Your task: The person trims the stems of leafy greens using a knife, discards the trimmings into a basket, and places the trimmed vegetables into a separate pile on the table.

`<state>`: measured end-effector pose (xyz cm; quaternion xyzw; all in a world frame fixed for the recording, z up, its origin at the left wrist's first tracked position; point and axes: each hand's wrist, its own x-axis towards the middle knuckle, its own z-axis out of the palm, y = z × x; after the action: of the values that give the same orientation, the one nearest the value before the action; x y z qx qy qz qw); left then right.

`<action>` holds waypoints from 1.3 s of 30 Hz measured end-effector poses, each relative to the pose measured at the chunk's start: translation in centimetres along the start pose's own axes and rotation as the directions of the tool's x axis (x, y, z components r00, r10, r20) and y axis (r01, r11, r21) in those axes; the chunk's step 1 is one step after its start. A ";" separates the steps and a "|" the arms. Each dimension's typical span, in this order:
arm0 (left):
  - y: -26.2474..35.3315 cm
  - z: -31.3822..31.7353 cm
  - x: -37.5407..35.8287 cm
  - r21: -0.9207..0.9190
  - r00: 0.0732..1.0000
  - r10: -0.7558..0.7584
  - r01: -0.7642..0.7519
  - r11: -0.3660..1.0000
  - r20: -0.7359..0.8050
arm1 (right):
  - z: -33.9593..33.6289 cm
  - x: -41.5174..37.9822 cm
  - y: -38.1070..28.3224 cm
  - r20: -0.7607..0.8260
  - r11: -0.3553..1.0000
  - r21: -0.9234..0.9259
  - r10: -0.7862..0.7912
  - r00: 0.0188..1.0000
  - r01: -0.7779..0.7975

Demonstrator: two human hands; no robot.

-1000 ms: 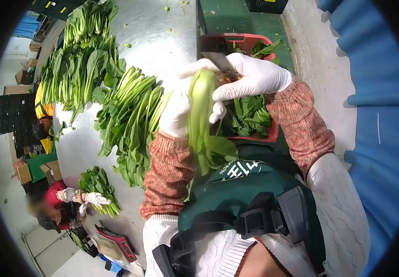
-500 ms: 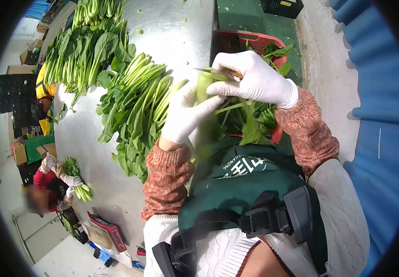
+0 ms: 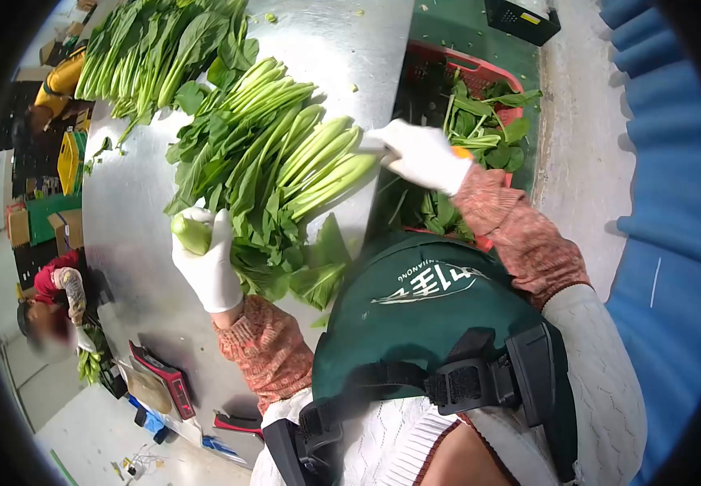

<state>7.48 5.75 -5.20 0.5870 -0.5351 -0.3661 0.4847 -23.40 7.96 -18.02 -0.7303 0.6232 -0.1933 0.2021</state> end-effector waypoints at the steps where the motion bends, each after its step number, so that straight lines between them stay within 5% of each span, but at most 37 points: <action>1: -0.3 -0.2 -0.2 0.060 0.999 0.021 -0.019 0.998 -0.034 | 1.3 0.6 -1.0 0.066 0.999 -0.034 -0.008 0.998 0.010; 3: -0.5 -0.9 -0.6 0.100 0.998 0.031 -0.026 0.995 -0.046 | 3.8 1.5 -1.7 0.161 0.997 -0.071 -0.016 0.987 0.028; 6: -0.1 -2.2 -0.9 0.133 0.995 0.067 -0.057 0.989 -0.072 | 4.3 2.6 -1.1 0.070 0.988 0.142 -0.070 0.995 0.060; 8: -0.1 -2.9 -1.0 0.204 0.992 0.096 -0.078 0.976 -0.080 | 2.5 3.1 -1.3 0.228 0.694 0.673 0.137 0.964 -0.258; 11: 0.1 -2.9 -1.3 0.228 0.994 0.091 -0.075 0.971 -0.059 | -3.3 3.1 -2.6 0.186 0.629 0.725 0.211 0.960 -0.279; 14: 0.6 -1.1 -1.4 0.237 0.991 0.129 -0.130 0.963 0.020 | -3.2 4.0 -0.6 0.065 0.765 0.584 0.291 0.954 -0.273; 17: 1.3 1.9 -1.5 0.364 0.920 0.310 -0.382 0.849 0.242 | -5.2 2.9 -2.0 -0.066 0.800 0.579 0.240 0.969 -0.158; 20: 2.1 5.9 -1.6 0.432 0.730 0.486 -0.679 0.593 0.481 | -5.9 2.6 -2.8 -0.075 0.864 0.495 0.146 0.986 -0.090; 22: 2.3 8.6 -1.7 0.457 0.696 0.436 -0.710 0.535 0.570 | -7.2 1.7 -4.4 0.004 0.742 0.667 0.091 0.996 -0.070; 30: 2.3 12.0 -3.2 0.401 0.663 0.367 -0.712 0.576 0.652 | -8.7 -1.4 -3.5 -0.018 0.641 0.767 0.027 0.999 -0.003; 31: 2.1 12.2 -3.3 0.358 0.666 0.424 -0.714 0.602 0.614 | -9.0 -2.2 -3.2 0.053 0.491 0.866 0.092 0.994 -0.092; 32: 2.0 12.4 -3.4 0.365 0.679 0.419 -0.701 0.613 0.602 | -9.1 -2.9 -3.1 -0.081 0.526 0.850 0.105 0.991 0.013; 35: 2.3 13.1 -3.7 0.399 0.709 0.400 -0.676 0.619 0.581 | -9.1 -5.0 -3.3 -0.367 0.943 0.333 0.119 0.922 0.011; 39: 3.1 14.5 -4.6 0.335 0.649 0.434 -0.725 0.602 0.625 | -8.2 -6.7 -3.2 -0.344 0.976 0.194 0.165 0.924 -0.102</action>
<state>-7.82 7.79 -6.40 0.3751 -0.8854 -0.1412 0.2355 -26.05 14.58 -9.60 -0.6183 0.6787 -0.3622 0.1606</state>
